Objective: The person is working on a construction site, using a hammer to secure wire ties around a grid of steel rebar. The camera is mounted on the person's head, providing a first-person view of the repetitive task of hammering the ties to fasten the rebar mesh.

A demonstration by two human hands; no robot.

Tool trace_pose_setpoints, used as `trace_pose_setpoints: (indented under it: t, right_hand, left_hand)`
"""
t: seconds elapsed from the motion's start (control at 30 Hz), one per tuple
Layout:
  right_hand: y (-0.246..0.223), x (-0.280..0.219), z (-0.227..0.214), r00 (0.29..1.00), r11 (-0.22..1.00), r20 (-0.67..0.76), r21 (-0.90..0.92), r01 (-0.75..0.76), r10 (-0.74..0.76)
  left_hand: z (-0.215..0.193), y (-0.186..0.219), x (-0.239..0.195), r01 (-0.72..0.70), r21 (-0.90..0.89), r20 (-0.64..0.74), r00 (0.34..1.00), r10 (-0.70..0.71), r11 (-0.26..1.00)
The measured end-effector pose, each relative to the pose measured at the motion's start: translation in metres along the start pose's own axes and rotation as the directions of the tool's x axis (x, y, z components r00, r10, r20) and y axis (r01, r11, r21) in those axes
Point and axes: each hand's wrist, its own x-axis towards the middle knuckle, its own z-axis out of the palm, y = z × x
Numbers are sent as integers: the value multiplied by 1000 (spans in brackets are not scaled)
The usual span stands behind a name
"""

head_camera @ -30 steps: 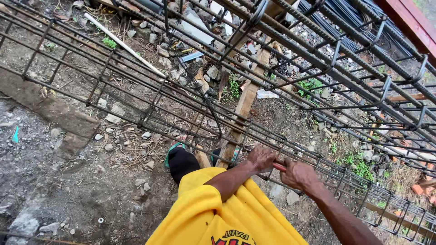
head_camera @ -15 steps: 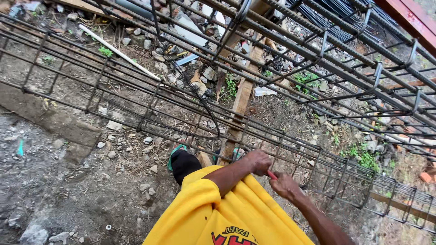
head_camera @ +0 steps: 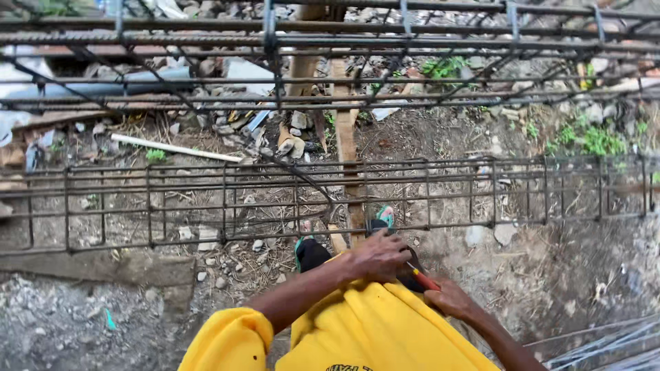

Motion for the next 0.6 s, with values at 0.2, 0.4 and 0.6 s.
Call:
trace_pose_setpoints:
  t: [0.2, 0.4, 0.6]
  right_hand:
    - [17, -21, -2, 995, 971, -30, -225, 85, -94]
    - [20, -30, -20, 985, 978, -9, -121, 169, -172]
    - [29, -48, -52, 887, 929, 278, 148, 338, -368]
  left_hand:
    - [-23, 11, -20, 36, -75, -31, 999, -39, 997]
    - [-59, 41, -23, 194, -315, 93, 980, -173, 929]
    - [-96, 112, -25, 411, -436, 84, 904, -418, 801]
